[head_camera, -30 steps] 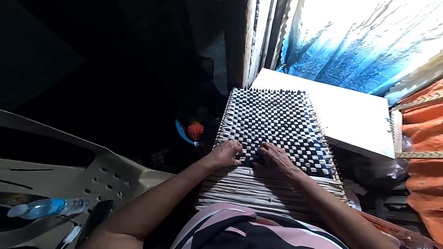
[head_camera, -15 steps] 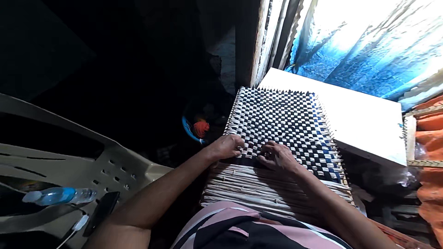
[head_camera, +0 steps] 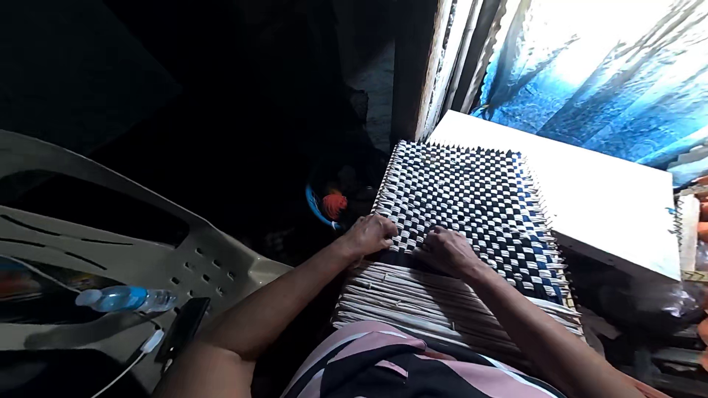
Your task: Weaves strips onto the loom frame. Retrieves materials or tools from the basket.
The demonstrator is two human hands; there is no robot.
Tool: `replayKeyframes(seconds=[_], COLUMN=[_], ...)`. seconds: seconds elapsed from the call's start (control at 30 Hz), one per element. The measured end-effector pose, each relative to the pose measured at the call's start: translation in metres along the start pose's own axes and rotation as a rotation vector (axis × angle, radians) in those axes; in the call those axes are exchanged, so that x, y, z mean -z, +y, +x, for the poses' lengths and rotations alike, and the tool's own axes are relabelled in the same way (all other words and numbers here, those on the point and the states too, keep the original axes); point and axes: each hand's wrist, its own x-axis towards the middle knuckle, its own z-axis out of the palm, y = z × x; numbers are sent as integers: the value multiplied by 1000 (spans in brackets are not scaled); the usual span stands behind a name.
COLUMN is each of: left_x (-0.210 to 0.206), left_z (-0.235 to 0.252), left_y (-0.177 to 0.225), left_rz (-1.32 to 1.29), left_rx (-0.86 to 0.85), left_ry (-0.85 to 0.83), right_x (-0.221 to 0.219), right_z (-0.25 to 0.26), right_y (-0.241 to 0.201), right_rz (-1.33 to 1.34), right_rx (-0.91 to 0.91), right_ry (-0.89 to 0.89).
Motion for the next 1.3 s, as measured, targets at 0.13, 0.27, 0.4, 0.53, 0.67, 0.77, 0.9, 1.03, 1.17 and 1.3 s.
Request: replayKeyframes(seconds=[0.13,0.27,0.4,0.53,0.67,0.77,0.9,1.03,1.17,1.3], left_x=[23,15,-11,-25,-13,-9,-26,-39,-49,-63], left_z=[-19,-30,-29,-20,-19,-20,-8,19,44,62], left_y=[-22,-24,-14,-15,-5,-2,12,40,70,84], left_rz=[-82,-65,190,311,242,92,-45,2,51,-3], left_rx=[-148,-95,-133,-133,2,-57,-203,-258,-266,-261], left_ry=[161,118,102,175,74,101,122,60,-52,-143], right_x=[-3,-7,-7,-11,11,37,38,22,10,-4], right_z=[-18,-29,-31,-28,-34,-57,-84,-92,-88,-78], right_y=[39,57,44,35,42,56,87,94,72,67], right_rz=[207,291,166,67,156,145,71,119,49,-61], right_rx=[149,202,122,66,54,-68,-188,-179,-161,-78], right_ry=[62,57,53,40,73,124,140,49,32,35])
